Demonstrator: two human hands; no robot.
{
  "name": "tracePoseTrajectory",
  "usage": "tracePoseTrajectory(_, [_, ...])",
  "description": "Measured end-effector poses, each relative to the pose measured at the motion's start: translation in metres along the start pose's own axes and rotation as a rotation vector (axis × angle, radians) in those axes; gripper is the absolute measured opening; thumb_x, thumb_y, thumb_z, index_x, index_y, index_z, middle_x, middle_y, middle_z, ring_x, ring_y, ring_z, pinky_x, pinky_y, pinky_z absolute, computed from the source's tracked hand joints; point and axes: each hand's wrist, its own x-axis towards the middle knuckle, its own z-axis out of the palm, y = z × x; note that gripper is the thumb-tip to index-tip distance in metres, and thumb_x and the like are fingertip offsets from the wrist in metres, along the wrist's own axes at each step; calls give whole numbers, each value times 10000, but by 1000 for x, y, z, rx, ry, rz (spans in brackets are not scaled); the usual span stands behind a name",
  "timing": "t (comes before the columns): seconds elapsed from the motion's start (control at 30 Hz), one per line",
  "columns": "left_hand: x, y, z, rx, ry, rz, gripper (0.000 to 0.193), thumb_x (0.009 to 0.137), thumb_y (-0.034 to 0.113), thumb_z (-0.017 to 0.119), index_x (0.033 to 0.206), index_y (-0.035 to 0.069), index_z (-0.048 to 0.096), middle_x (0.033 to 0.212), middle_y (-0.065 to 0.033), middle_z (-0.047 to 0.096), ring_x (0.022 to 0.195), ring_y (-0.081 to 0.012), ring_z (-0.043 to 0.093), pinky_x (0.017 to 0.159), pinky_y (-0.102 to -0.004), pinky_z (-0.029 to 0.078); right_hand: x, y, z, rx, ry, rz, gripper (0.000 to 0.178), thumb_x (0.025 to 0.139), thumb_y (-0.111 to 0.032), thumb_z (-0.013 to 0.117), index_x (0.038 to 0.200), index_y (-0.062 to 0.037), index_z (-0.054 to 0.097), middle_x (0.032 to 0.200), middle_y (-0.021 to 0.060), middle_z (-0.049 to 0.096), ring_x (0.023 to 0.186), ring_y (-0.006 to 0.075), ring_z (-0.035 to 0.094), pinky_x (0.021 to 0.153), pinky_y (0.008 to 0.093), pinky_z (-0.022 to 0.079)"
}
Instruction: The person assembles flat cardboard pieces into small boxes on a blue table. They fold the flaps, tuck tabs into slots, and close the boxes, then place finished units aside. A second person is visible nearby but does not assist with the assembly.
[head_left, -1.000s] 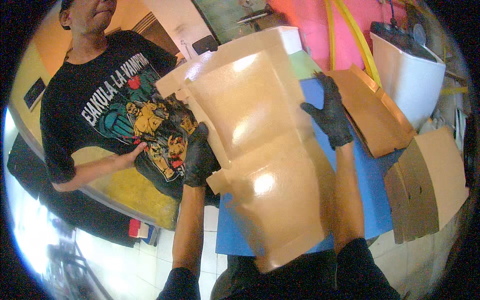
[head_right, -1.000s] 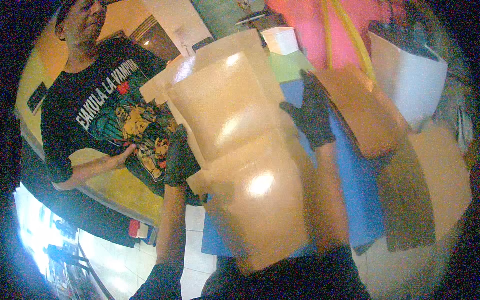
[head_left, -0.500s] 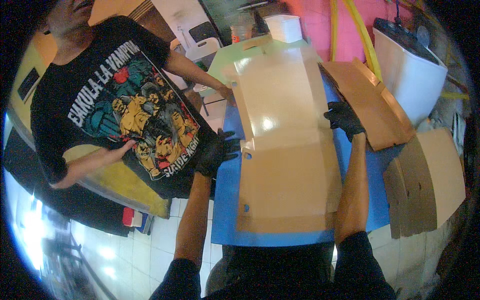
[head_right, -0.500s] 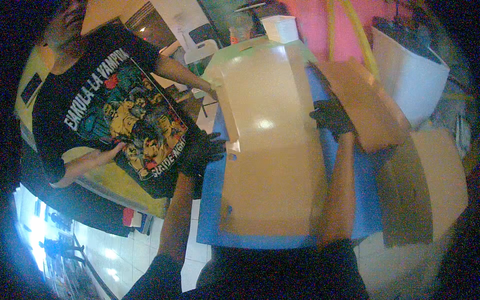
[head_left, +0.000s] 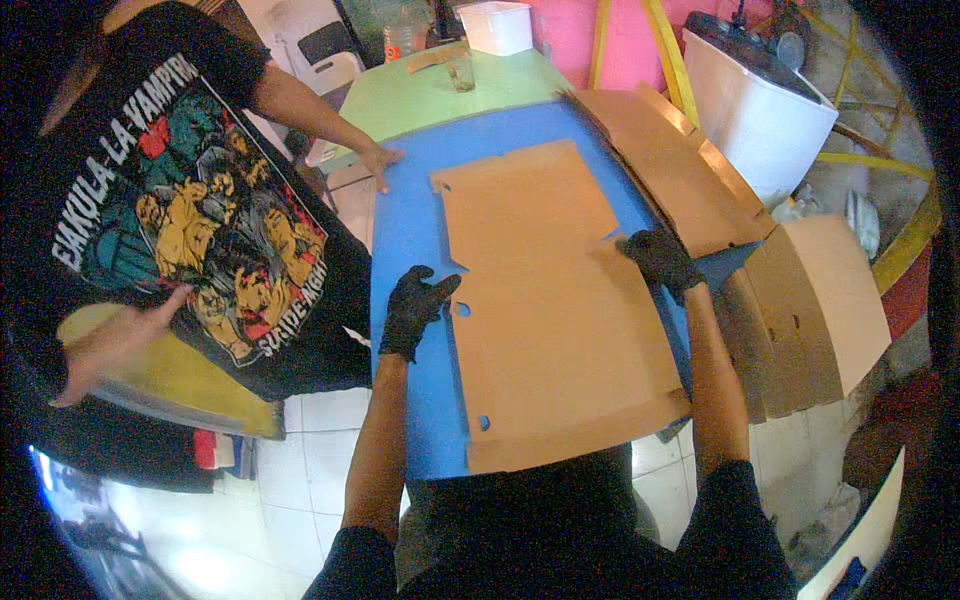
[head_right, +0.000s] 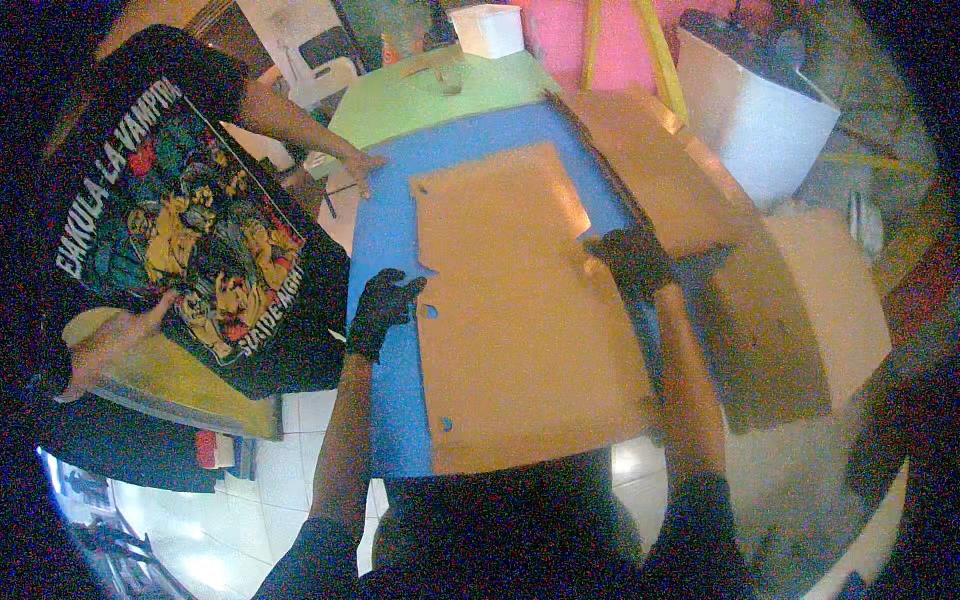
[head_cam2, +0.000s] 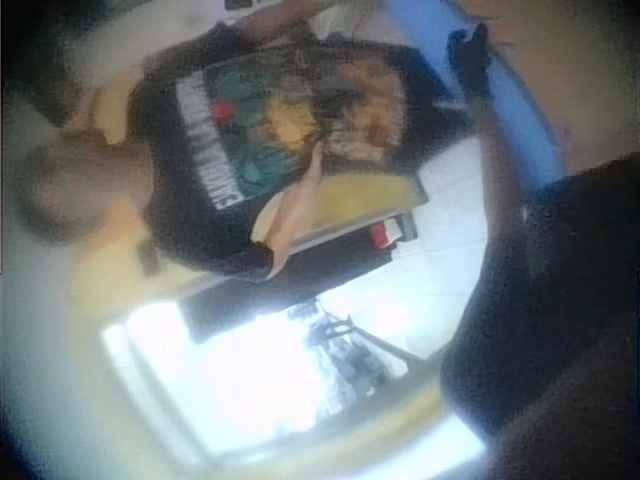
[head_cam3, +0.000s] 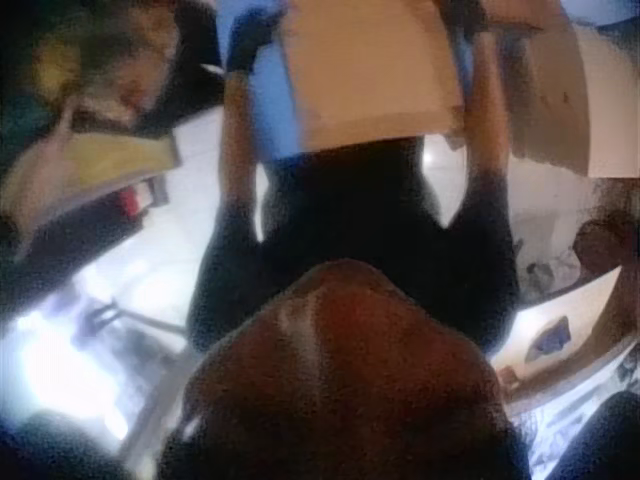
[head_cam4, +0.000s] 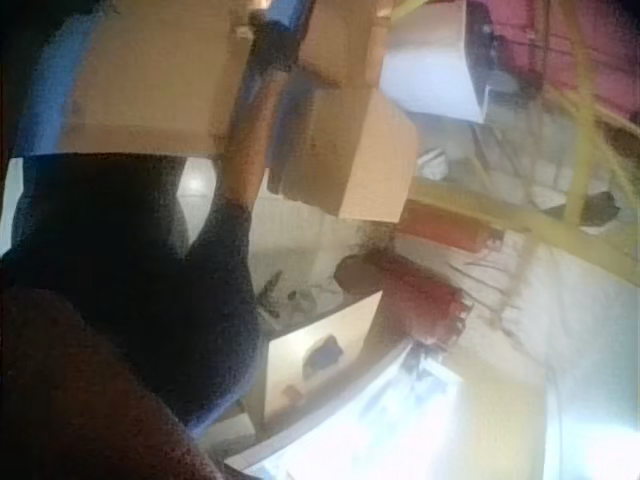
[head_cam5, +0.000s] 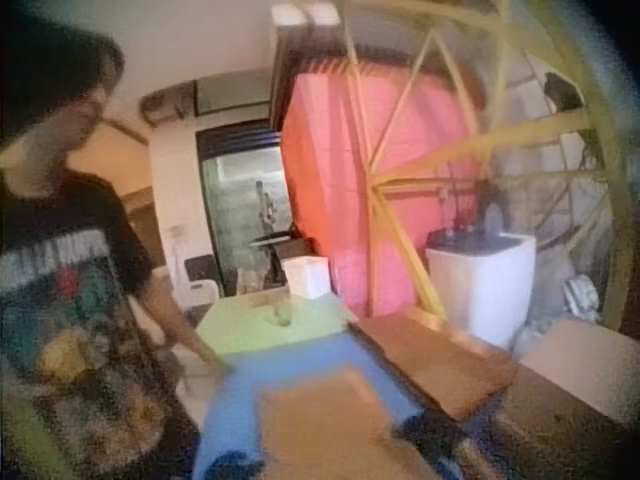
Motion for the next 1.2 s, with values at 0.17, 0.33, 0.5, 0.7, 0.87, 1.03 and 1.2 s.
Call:
tracePoseTrajectory(0.17, [-24, -13, 13, -92, 181, 204, 494, 783, 256, 810, 1169, 19, 613, 866, -142, 684, 756, -223, 683, 749, -323, 542, -29, -52, 37, 293, 152, 78, 227, 932, -226, 621, 995, -10, 645, 973, 210, 675, 943, 359, 650, 836, 449, 511])
tracePoseTrajectory(0.33, [-30, -37, 3, 203, 186, 486, 354, 809, 163, 755, 1123, 32, 657, 1134, -161, 682, 1072, -338, 634, 937, -413, 499, -28, -108, 57, 80, 205, -25, 212, 916, -162, 593, 1065, -26, 656, 1028, 205, 677, 998, 383, 635, 893, 460, 507])
tracePoseTrajectory(0.5, [-26, -50, -8, 516, 200, 821, 347, 857, 163, 674, 1183, 50, 642, 1115, -173, 684, 1033, -366, 638, 934, -438, 501, -20, -137, 59, -150, 71, -141, 227, 970, -251, 473, 1027, -99, 632, 1060, 183, 655, 840, 409, 659, 764, 504, 549])
tracePoseTrajectory(0.7, [-33, -43, -11, 1017, 17, 666, 389, 882, 244, 594, 1232, 76, 609, 1109, -136, 645, 1040, -330, 593, 846, -515, 477, -36, -150, 66, -478, 148, -239, 332, 942, -333, 506, 1156, -106, 620, 1208, 157, 635, 1125, 392, 600, 936, 628, 449])
tracePoseTrajectory(0.87, [-45, -49, -14, 1202, 279, 1009, 364, 838, 228, 588, 1171, 79, 601, 1082, -122, 620, 1057, -308, 567, 847, -516, 442, -39, -173, 62, -580, 168, -359, 365, 928, -319, 497, 1152, -64, 632, 1210, 211, 633, 1210, 396, 556, 1095, 675, 265])
tracePoseTrajectory(1.03, [-44, -44, -17, 1052, 56, 836, 230, 785, 195, 624, 993, 95, 622, 914, -122, 621, 898, -316, 608, 748, -489, 456, -36, -214, 50, -523, 80, -340, 338, 897, -303, 531, 1062, -37, 658, 1117, 260, 648, 1137, 420, 583, 1076, 706, 261])
tracePoseTrajectory(1.2, [-42, -37, -21, 850, 18, 761, 316, 798, 250, 696, 1054, 68, 660, 933, -166, 663, 892, -347, 640, 761, -487, 491, -35, -235, 43, -543, -193, -146, 386, 923, -368, 533, 1138, -73, 658, 1142, 251, 646, 1114, 428, 583, 1070, 715, 258])
